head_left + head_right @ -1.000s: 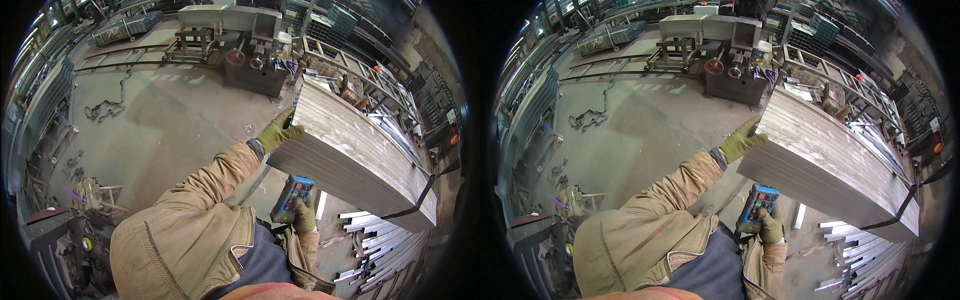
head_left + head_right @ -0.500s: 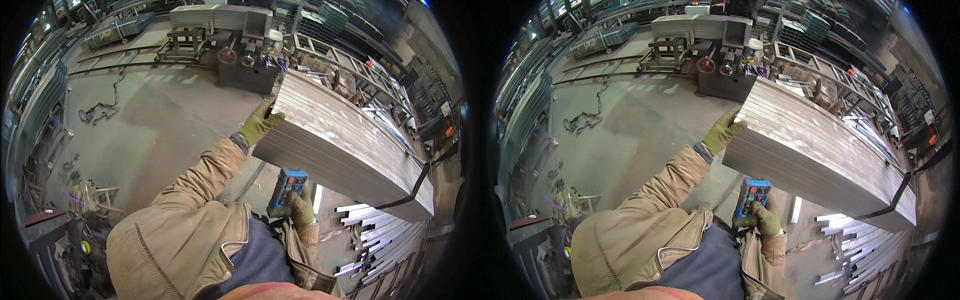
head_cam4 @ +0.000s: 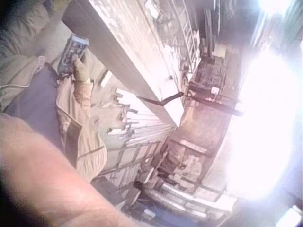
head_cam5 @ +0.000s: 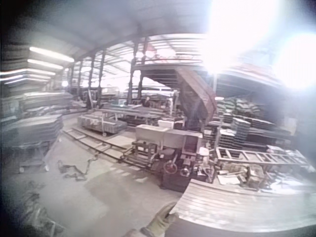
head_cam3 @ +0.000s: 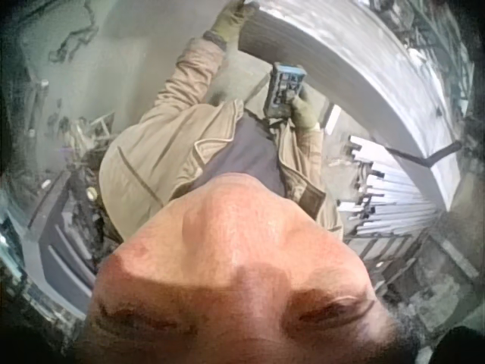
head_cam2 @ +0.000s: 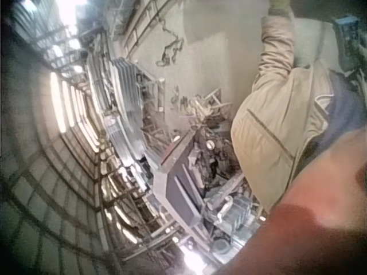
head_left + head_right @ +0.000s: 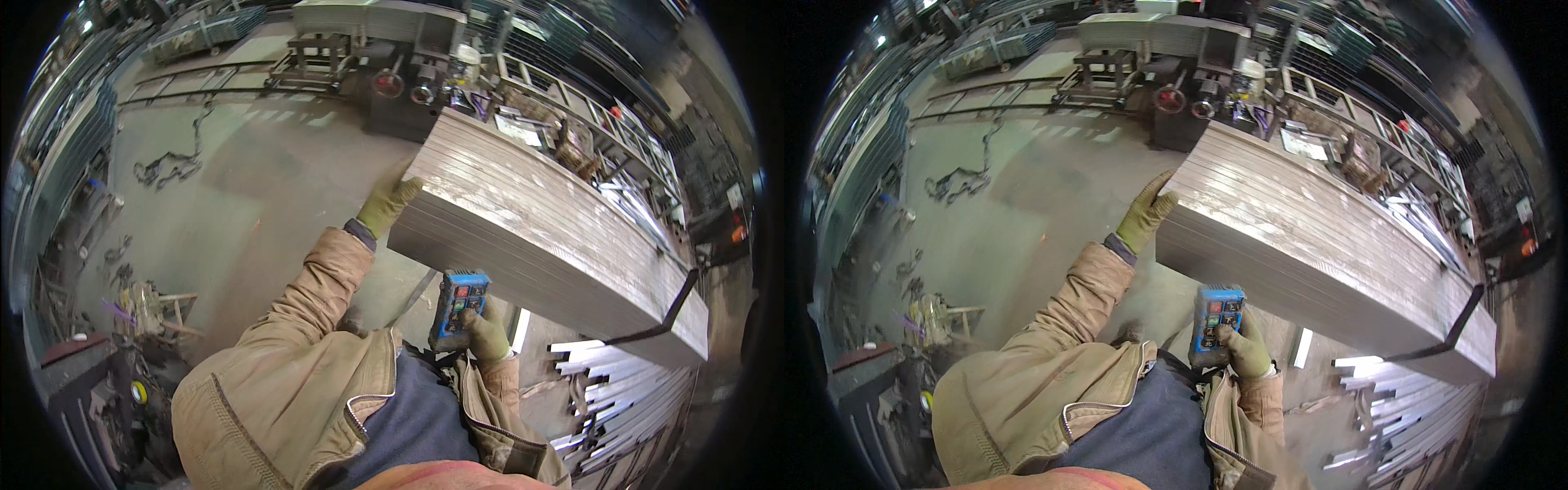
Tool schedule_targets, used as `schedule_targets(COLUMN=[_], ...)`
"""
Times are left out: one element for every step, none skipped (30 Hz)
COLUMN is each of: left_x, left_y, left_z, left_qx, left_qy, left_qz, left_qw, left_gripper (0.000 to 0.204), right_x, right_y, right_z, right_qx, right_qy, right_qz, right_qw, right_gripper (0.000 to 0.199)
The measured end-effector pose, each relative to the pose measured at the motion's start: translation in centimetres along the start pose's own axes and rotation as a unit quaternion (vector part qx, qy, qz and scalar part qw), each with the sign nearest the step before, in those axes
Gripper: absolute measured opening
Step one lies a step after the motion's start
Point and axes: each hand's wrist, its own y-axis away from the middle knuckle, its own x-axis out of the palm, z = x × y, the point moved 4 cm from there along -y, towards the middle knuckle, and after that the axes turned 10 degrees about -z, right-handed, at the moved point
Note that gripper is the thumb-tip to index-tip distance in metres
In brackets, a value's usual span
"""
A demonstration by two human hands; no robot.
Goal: The person secures a stack of metal sheets with a strap, then uses a remote control to operate an overhead crane and move the stack across the workshop. The person guides the suspended load and places it onto a metal cart.
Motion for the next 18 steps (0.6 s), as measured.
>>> schedule_targets(left_x=[0.1, 0.1, -0.1, -0.2, -0.4, -0.7, -1.1, -1.4, -1.8, -2.0, -2.2, -2.4, -2.5, -4.0, -4.2, -4.5, -4.8, -5.0], left_y=[0.2, 0.2, 0.4, 0.5, 0.7, 0.9, 1.1, 1.3, 1.7, 1.9, 2.2, 2.3, 2.5, 2.9, 3.3, 3.7, 4.0, 4.4], left_z=[0.2, 0.1, 0.3, 0.3, 0.2, 0.4, 0.2, 0.2, -0.4, -0.8, -1.6, -2.2, -2.7, -4.5, -5.2, -5.9, -6.3, -6.8], left_qx=[0.009, 0.027, 0.032, 0.047, 0.061, 0.051, 0.04, 0.013, 0.019, 0.01, 0.027, -0.003, 0.012, 0.022, 0.042, 0.033, 0.019, 0.023], left_qy=[-0.01, -0.022, -0.014, -0.008, -0.006, 0.009, 0.023, 0.031, 0.033, 0.032, 0.037, 0.036, 0.054, 0.063, 0.084, 0.076, 0.053, 0.036], left_qz=[-0.004, -0.014, -0.023, -0.034, -0.036, -0.048, -0.048, -0.058, -0.047, -0.046, -0.039, -0.036, -0.038, -0.028, -0.026, -0.014, -0.022, -0.031], left_qw=[1.0, 0.999, 0.999, 0.998, 0.997, 0.998, 0.998, 0.998, 0.998, 0.998, 0.998, 0.999, 0.998, 0.997, 0.995, 0.997, 0.998, 0.999], left_gripper=[0.077, 0.076, 0.075, 0.075, 0.074, 0.073, 0.073, 0.073, 0.073, 0.073, 0.073, 0.074, 0.075, 0.075, 0.076, 0.078, 0.079, 0.08], right_x=[-0.3, -0.3, -0.2, -0.1, 0.4, 0.6, 1.5, 2.0, 2.8, 3.5, 4.2, 5.0, 5.6, 7.8, 8.2, 9.0, 9.5, 9.9], right_y=[-0.1, 0.0, -0.2, -0.3, -0.5, -0.4, -0.3, -0.5, -0.5, -0.5, -0.5, -0.5, -0.8, 0.1, 0.3, 0.5, 0.5, 0.6], right_z=[0.3, 0.6, 0.7, 1.0, 1.2, 1.5, 1.6, 1.7, 1.9, 2.4, 2.9, 3.4, 3.4, 3.6, 3.8, 4.1, 4.3, 4.5], right_qx=[0.003, 0.006, 0.011, 0.013, 0.012, 0.008, 0.003, 0.012, 0.015, 0.017, 0.016, 0.029, 0.034, 0.032, 0.038, 0.042, 0.04, 0.036], right_qy=[-0.004, -0.008, -0.01, -0.008, -0.007, -0.01, -0.016, -0.029, -0.032, -0.032, -0.031, -0.041, -0.033, -0.03, -0.018, -0.027, -0.024, -0.024], right_qz=[-0.002, 0.001, 0.005, 0.001, 0.017, 0.028, 0.035, 0.048, 0.053, 0.059, 0.067, 0.083, 0.1, 0.116, 0.129, 0.147, 0.158, 0.169], right_qw=[1.0, 1.0, 1.0, 1.0, 1.0, 1.0, 0.999, 0.998, 0.998, 0.998, 0.997, 0.995, 0.994, 0.992, 0.991, 0.988, 0.986, 0.985], right_gripper=[0.072, 0.073, 0.074, 0.077, 0.078, 0.079, 0.079, 0.08, 0.081, 0.081, 0.081, 0.08, 0.079, 0.078, 0.077, 0.074, 0.073, 0.072])
